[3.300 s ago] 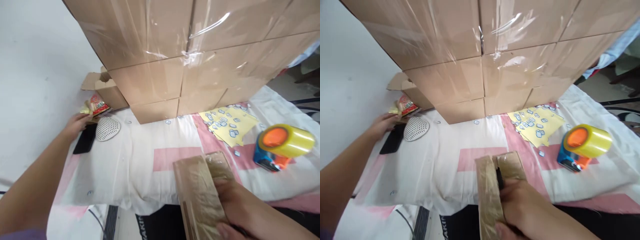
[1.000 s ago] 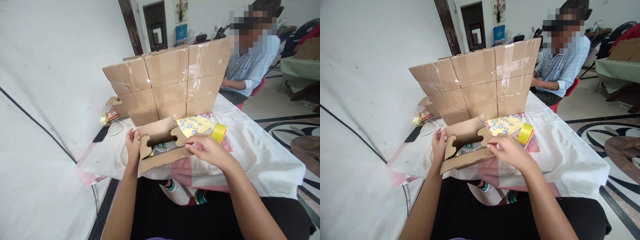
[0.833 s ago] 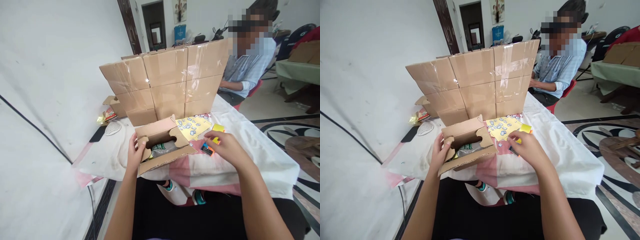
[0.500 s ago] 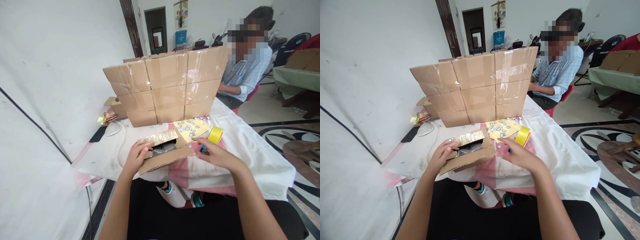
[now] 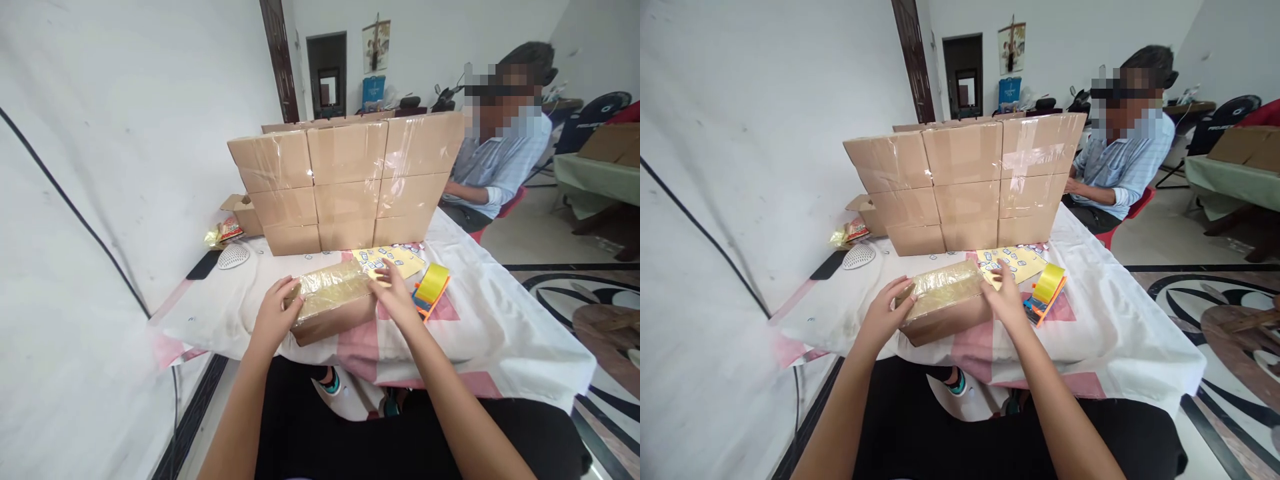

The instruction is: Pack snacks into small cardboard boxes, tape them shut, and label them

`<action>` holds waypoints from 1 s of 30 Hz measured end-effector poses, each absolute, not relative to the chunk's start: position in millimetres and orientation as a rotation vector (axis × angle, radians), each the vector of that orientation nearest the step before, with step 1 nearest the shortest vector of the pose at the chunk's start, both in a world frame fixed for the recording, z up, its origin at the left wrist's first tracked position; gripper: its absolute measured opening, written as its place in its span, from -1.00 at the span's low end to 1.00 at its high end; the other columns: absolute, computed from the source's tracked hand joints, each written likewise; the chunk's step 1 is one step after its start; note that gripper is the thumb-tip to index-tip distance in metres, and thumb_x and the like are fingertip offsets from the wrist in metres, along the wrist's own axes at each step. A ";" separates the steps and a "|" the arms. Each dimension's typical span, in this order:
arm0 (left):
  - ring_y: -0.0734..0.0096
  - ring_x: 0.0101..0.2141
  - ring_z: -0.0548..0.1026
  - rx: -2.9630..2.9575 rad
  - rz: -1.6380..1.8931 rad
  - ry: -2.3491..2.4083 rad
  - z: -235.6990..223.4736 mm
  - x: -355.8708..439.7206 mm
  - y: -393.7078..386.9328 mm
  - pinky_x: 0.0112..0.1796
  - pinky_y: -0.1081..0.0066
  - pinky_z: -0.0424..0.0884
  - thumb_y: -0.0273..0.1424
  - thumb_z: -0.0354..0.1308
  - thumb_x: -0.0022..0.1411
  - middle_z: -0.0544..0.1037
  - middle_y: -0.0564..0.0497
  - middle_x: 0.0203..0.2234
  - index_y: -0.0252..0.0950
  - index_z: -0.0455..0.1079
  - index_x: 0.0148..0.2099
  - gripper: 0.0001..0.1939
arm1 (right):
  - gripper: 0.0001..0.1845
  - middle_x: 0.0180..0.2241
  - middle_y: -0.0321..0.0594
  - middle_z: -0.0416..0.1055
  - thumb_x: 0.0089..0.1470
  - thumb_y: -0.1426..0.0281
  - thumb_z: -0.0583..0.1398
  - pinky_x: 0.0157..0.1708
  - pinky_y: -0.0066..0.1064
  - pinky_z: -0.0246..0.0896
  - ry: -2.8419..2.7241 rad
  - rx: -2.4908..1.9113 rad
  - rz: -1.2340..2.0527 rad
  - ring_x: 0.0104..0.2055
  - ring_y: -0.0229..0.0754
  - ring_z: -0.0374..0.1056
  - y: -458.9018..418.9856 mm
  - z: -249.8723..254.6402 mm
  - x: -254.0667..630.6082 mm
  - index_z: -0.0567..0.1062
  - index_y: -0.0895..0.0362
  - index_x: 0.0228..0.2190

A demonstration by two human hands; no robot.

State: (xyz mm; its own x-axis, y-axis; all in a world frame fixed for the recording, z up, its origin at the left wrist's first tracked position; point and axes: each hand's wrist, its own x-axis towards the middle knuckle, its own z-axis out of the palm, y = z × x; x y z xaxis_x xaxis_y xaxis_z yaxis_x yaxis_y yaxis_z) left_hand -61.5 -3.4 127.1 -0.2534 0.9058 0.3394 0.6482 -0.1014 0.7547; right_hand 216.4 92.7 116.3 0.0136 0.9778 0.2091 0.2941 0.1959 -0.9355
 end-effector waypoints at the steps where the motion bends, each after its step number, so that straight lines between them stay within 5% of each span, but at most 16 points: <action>1: 0.00 0.29 0.32 1.689 1.248 1.854 127.6 -63.6 -1.9 0.29 -0.02 0.21 -0.19 0.20 0.24 0.44 -0.13 0.24 -0.12 0.53 0.11 -0.60 | -0.33 0.01 -0.01 0.41 0.03 0.16 0.23 0.08 -0.06 0.29 -1.398 -1.299 0.712 0.04 0.06 0.38 96.9 115.2 228.1 0.30 0.15 0.14; 5: -0.02 0.38 0.17 1.671 1.190 1.763 132.8 -75.2 6.0 0.31 -0.06 0.16 -0.20 0.23 0.23 0.42 -0.12 0.27 -0.11 0.50 0.17 -0.54 | -0.52 0.07 0.02 0.28 0.09 0.20 0.15 0.04 -0.14 0.31 -1.017 -1.490 0.243 0.06 0.02 0.31 102.6 110.1 280.7 0.31 0.14 0.01; 10: -0.05 0.38 0.15 1.843 1.098 1.764 143.9 -75.7 13.0 0.30 -0.06 0.18 -0.24 0.22 0.23 0.41 -0.08 0.28 -0.09 0.56 0.07 -0.64 | -0.62 0.07 -0.03 0.23 0.11 0.23 0.13 0.08 -0.11 0.29 -0.932 -1.610 0.039 0.05 0.02 0.28 93.5 103.3 310.9 0.25 0.06 -0.05; 16: -0.01 0.22 0.43 1.880 1.140 1.813 142.7 -64.4 8.2 0.20 0.00 0.34 -0.30 0.14 0.27 0.59 -0.03 0.10 -0.09 0.61 -0.24 -0.80 | -0.64 -0.21 -0.23 0.29 0.04 0.20 0.10 -0.38 -0.30 0.33 -0.751 -1.517 0.521 -0.33 -0.15 0.33 102.2 109.4 316.8 0.20 0.01 -0.12; 23: 0.12 0.14 0.51 1.813 1.419 1.815 125.4 -61.8 6.9 0.12 0.14 0.42 -0.22 0.02 0.38 0.66 -0.05 -0.07 -0.16 0.53 -0.19 -0.73 | -0.72 -0.66 -0.36 0.23 -0.09 0.15 0.26 -0.65 -0.34 0.13 -0.995 -1.700 0.987 -0.65 -0.20 0.16 106.5 118.1 323.7 0.41 0.08 -0.39; 27: 0.15 0.09 0.54 1.797 1.549 1.858 119.8 -57.7 4.6 0.14 0.19 0.40 -0.17 0.00 0.40 0.67 -0.05 -0.12 -0.16 0.56 -0.22 -0.66 | -0.61 -0.65 -0.27 0.32 -0.17 0.07 0.36 -0.54 -0.28 0.22 -1.142 -1.816 0.944 -0.55 -0.09 0.31 114.2 111.0 320.0 0.43 0.10 -0.47; 30: 0.14 0.02 0.57 1.804 1.571 1.924 121.1 -57.0 0.9 0.09 0.17 0.42 -0.18 -0.02 0.41 0.66 -0.08 -0.13 -0.17 0.55 -0.19 -0.66 | -0.58 -0.41 -0.08 0.50 -0.13 0.07 0.33 -0.29 -0.22 0.31 -1.211 -1.839 0.803 -0.26 0.08 0.45 121.6 104.2 314.4 0.46 0.12 -0.34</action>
State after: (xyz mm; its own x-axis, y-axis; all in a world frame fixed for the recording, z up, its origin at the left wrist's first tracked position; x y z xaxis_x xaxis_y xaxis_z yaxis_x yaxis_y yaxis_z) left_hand -57.0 0.9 121.1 -0.3078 0.7723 0.5557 0.6991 -0.2126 0.6826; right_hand 314.4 121.6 104.2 0.3475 0.9336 -0.0869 0.4432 -0.2452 -0.8622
